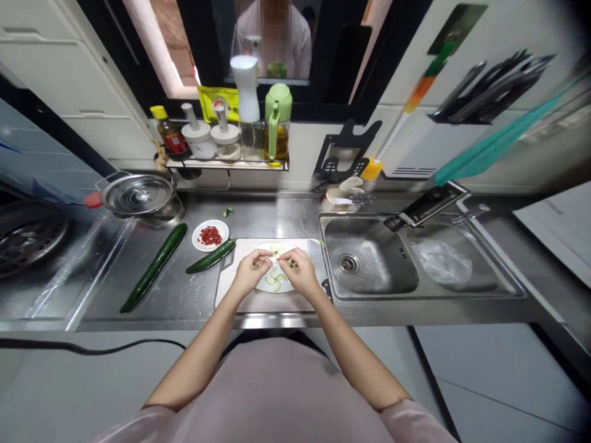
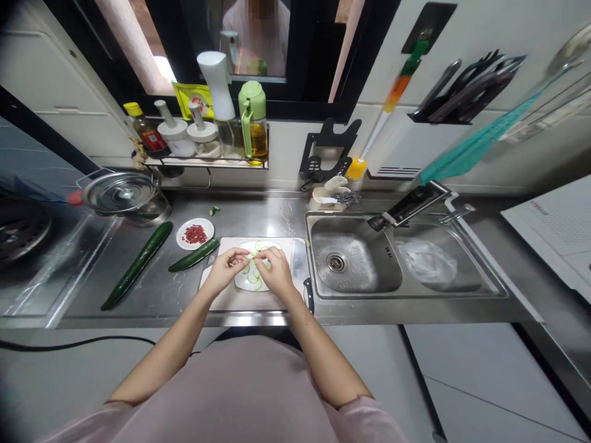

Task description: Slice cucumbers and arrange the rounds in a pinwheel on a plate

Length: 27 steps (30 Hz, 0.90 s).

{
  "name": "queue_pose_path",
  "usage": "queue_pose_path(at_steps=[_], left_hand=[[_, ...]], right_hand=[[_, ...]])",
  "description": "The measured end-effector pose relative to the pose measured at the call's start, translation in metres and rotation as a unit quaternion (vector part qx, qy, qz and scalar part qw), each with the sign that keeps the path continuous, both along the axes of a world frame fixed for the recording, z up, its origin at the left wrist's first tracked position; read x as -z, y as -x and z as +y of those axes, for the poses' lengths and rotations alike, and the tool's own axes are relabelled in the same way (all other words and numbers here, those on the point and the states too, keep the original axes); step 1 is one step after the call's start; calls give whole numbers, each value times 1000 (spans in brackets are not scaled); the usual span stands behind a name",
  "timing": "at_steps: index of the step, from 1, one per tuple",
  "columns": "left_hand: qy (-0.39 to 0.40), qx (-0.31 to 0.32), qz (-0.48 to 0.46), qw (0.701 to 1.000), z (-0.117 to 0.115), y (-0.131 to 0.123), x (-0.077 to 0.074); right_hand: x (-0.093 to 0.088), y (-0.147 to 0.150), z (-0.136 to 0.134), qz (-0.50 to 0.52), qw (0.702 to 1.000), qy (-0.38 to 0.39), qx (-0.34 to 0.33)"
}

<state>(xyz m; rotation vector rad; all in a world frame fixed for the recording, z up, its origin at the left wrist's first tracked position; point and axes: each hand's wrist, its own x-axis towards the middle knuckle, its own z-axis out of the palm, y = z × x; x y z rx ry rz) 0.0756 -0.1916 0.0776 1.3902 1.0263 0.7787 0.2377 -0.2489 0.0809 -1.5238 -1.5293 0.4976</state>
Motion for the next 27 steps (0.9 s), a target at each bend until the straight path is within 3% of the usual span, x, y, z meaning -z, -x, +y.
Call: queue_pose_path(at_steps=[5, 9, 20, 27], left_hand=[[-38, 39, 115, 992, -3, 1, 36], [-44, 64, 165, 983, -7, 2, 52], [-22, 100, 178, 979, -9, 2, 69], [-55, 117, 269, 954, -12, -1, 71]], right_hand=[[32, -4, -8, -36, 998, 47, -24], [47, -1, -12, -53, 995, 86, -28], [67, -1, -17, -87, 988, 124, -43], [75, -1, -17, -131, 979, 146, -50]])
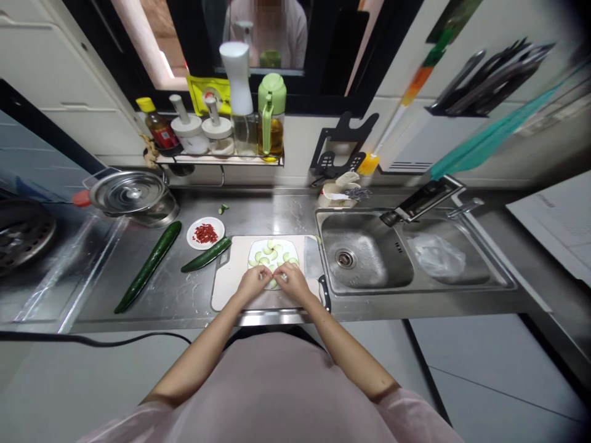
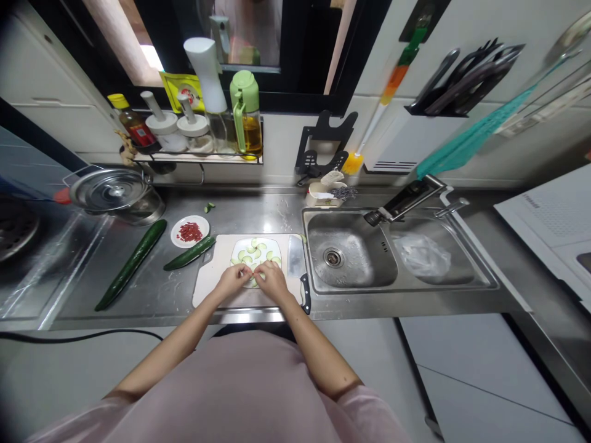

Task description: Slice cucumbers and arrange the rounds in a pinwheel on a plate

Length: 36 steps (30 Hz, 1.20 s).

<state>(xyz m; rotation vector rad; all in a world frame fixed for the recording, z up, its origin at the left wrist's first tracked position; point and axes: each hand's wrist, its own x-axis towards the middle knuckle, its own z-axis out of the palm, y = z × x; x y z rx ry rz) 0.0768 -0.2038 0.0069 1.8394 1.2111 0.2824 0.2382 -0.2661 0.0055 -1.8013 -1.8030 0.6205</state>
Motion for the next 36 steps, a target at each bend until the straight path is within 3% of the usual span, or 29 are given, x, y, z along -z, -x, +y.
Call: queue_pose_path(at_steps=[13, 36], left_hand=[[-144, 87, 209, 963, -10, -14, -2], [-151, 71, 227, 959, -14, -18, 1]], right_hand=[[8, 8, 6, -152, 985, 73, -24], [11, 4, 6, -167, 983, 78, -15]])
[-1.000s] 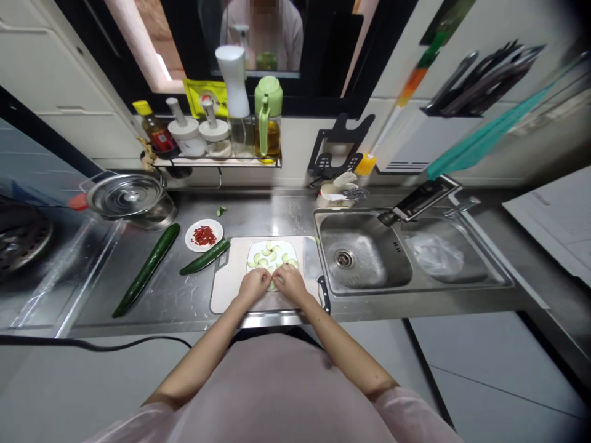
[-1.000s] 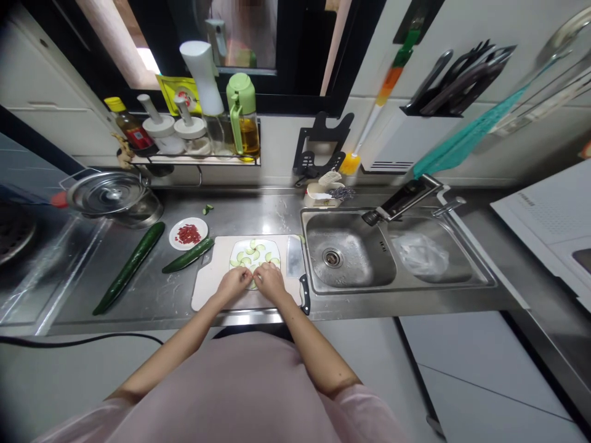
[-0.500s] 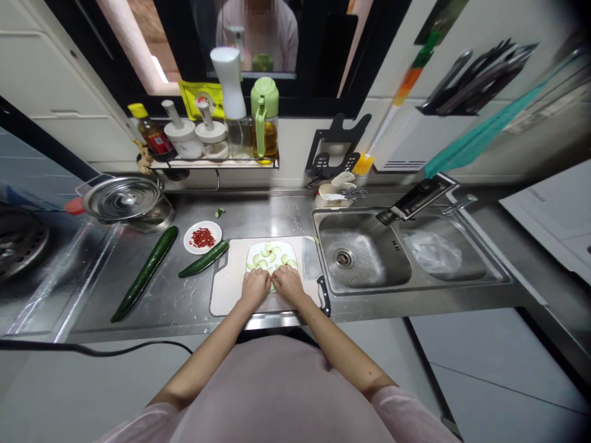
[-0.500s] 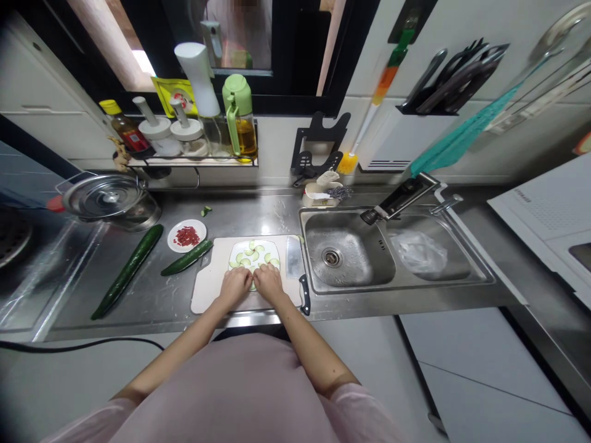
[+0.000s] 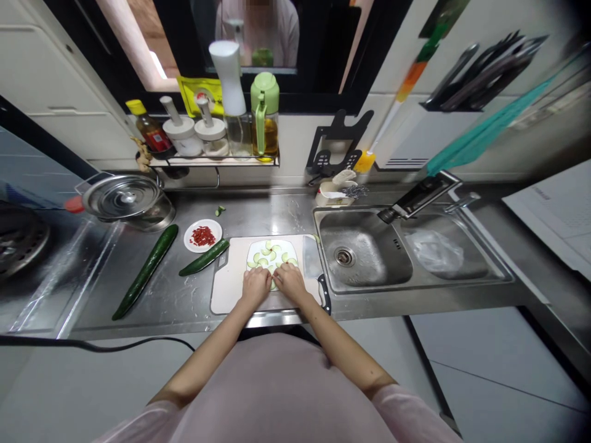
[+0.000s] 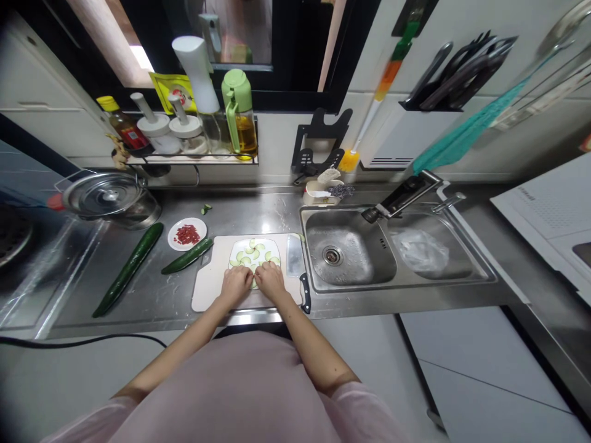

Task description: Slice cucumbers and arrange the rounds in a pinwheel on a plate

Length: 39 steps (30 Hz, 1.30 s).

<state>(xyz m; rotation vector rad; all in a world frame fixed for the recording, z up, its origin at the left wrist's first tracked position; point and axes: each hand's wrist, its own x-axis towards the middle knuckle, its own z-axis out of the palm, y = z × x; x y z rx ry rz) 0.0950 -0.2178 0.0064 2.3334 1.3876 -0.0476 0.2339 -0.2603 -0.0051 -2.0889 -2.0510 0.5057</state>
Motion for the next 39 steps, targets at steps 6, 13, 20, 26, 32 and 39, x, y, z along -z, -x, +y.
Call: queue_pose_path(at_steps=[6, 13, 20, 26, 32, 39], left_hand=[[9, -13, -20, 1000, 0, 3, -3], [13, -29, -23, 999, 3, 5, -1], [13, -26, -15, 999, 2, 4, 2], [12, -27, -11, 1000, 2, 5, 4], [16, -31, -9, 999, 3, 5, 6], [13, -43, -30, 999, 1, 6, 1]], right_hand=[[-3, -6, -4, 15, 999, -17, 32], [0, -1, 1, 16, 999, -12, 27], [4, 4, 8, 2, 1000, 3, 20], [6, 8, 11, -9, 1000, 15, 24], [5, 6, 10, 6, 999, 2, 37], [-2, -2, 11, 64, 993, -51, 87]])
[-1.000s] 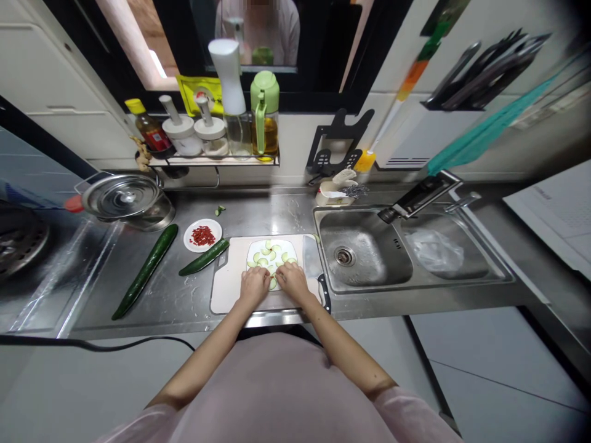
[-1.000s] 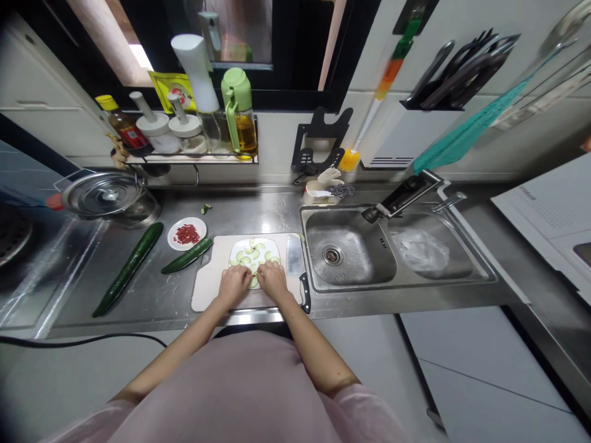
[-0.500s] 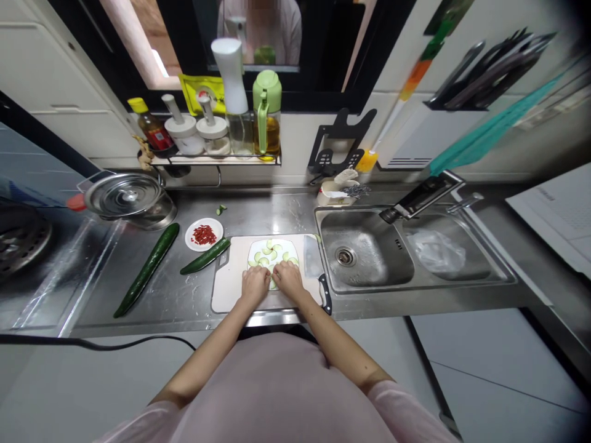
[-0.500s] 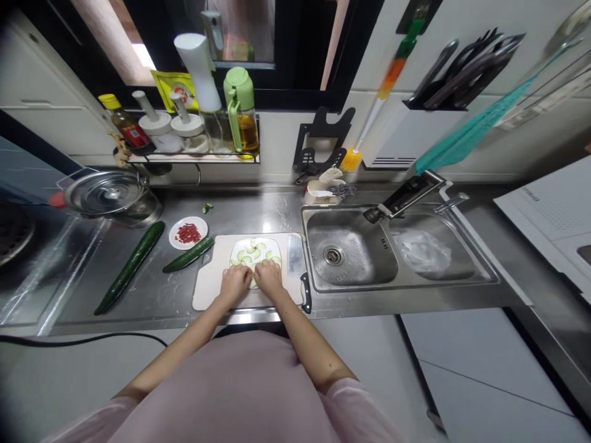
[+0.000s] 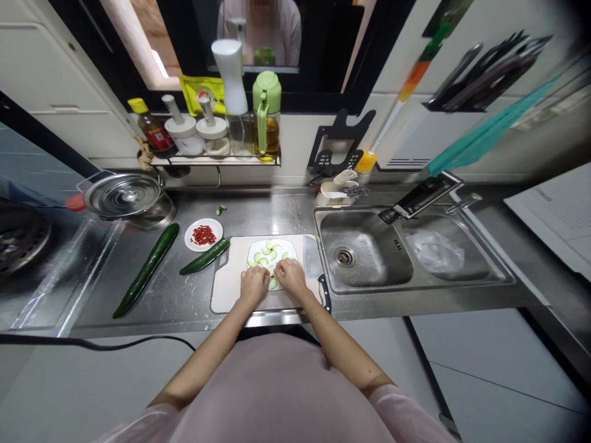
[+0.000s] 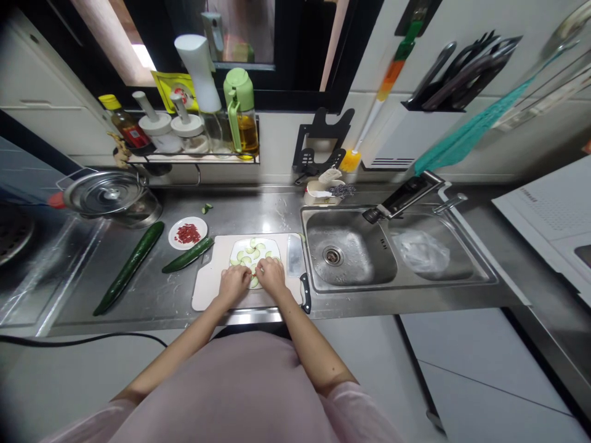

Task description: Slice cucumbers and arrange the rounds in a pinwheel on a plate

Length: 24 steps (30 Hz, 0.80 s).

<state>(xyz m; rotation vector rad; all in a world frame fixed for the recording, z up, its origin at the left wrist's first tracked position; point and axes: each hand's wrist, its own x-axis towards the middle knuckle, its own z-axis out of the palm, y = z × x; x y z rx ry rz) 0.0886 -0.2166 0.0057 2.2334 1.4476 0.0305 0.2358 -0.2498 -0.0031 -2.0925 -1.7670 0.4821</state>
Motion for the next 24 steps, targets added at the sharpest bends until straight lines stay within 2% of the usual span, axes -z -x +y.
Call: queue_pose_path(at_steps=[7, 13, 18, 24], left_hand=[[17, -42, -74, 996, 3, 2, -10], [5, -105, -157, 982, 19, 1, -19], [-25, -171, -225, 959, 44, 10, -23], [-65, -320, -294, 898, 93, 34, -10]], right_hand=[[-6, -18, -5, 78, 991, -91, 52], [-8, -28, -10, 122, 983, -128, 36], [-14, -31, -11, 140, 982, -124, 35], [-22, -31, -9, 160, 978, -131, 36]])
